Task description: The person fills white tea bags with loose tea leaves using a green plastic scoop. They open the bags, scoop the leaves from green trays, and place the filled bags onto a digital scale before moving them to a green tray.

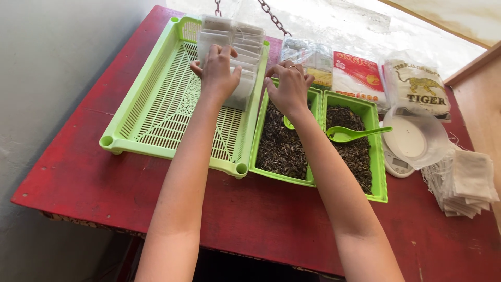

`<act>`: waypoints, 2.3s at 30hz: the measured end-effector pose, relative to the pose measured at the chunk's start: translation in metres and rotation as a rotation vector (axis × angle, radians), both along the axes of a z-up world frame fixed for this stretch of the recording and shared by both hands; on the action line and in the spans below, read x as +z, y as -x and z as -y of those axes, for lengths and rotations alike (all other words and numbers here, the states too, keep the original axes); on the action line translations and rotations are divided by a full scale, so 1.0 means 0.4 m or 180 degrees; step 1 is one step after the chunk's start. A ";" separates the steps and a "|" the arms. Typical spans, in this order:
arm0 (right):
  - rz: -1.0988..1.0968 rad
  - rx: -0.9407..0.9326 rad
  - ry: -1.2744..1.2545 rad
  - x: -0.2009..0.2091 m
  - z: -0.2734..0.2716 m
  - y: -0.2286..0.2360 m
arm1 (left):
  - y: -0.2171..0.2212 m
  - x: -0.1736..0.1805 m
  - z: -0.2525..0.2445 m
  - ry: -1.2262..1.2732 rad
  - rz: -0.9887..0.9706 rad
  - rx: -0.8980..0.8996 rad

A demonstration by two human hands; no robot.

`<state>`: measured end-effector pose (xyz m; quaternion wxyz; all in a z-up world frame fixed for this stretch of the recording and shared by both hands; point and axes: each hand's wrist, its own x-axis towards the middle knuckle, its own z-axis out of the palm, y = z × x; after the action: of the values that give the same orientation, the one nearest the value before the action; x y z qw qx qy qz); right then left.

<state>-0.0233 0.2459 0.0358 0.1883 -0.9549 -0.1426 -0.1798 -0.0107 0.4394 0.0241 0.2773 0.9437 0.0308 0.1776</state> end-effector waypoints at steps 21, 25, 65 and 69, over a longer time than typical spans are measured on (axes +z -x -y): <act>0.0538 -0.1432 -0.0730 0.041 0.767 0.186 | 0.037 0.034 0.784 0.0352 0.0769 -0.2211; 0.0602 -0.1687 -0.0713 0.059 0.882 0.271 | 0.073 0.025 0.948 0.0333 0.0699 -0.2479; 0.0715 -0.3262 -0.0002 -0.159 1.308 0.470 | 0.294 -0.119 1.411 -0.0668 0.0968 -0.2158; 0.1103 -0.3267 0.0231 -0.135 1.289 0.475 | 0.274 -0.128 1.432 -0.0053 0.0632 -0.2287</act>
<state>-0.2134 -0.2698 -0.0184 0.0170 -0.8641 0.3069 -0.3985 -0.1203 -0.1334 -0.0272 0.3159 0.8747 -0.3309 0.1598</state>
